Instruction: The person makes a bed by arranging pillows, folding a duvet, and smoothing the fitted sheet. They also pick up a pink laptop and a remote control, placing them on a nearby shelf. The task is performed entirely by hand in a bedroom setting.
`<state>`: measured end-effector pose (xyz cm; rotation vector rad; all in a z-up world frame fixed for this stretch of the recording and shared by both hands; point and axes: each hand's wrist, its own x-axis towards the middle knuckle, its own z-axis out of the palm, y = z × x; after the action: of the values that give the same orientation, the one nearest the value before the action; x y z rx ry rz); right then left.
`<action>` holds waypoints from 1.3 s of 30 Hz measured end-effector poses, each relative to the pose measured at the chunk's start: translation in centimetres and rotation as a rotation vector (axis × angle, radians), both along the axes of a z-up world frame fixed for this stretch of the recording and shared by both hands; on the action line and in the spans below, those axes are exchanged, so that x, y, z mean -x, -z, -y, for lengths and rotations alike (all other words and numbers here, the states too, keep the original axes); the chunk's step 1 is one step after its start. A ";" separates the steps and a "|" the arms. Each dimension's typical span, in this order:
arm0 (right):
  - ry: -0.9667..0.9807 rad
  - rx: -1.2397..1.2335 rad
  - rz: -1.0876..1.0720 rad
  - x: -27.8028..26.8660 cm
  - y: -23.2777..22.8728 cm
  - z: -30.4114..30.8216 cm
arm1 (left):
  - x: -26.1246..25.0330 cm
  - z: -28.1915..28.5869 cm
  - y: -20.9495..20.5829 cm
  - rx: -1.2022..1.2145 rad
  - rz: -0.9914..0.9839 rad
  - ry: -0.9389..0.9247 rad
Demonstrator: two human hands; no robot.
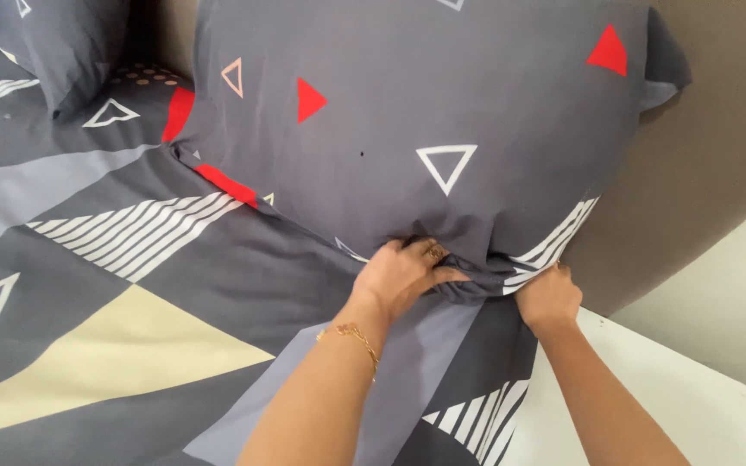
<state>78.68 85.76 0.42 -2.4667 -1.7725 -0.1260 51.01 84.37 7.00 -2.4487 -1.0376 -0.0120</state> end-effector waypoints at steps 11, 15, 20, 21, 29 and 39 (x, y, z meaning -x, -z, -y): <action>-0.024 0.090 -0.128 2.0 -1.1 1.6 | 1.3 -0.5 2.3 -0.044 0.112 0.145; -0.034 0.272 -0.561 3.7 -1.7 6.3 | 1.8 0.5 3.2 -0.030 0.193 0.246; 0.091 0.453 -0.597 3.5 -3.4 7.7 | 2.6 3.8 0.7 0.045 0.118 0.261; 0.066 0.440 -0.424 2.8 -2.3 7.0 | 2.6 4.7 -0.3 0.080 0.105 0.248; -0.052 0.200 -0.481 6.8 -9.8 10.0 | 5.2 8.0 -7.0 0.234 0.056 0.170; -0.470 0.096 -0.672 18.9 -31.3 20.8 | 13.8 15.5 -22.7 0.290 0.263 -0.103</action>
<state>59.80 64.96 31.69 -1.7402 -1.9582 0.7394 37.20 68.87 29.69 -2.7022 -1.3618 -0.1652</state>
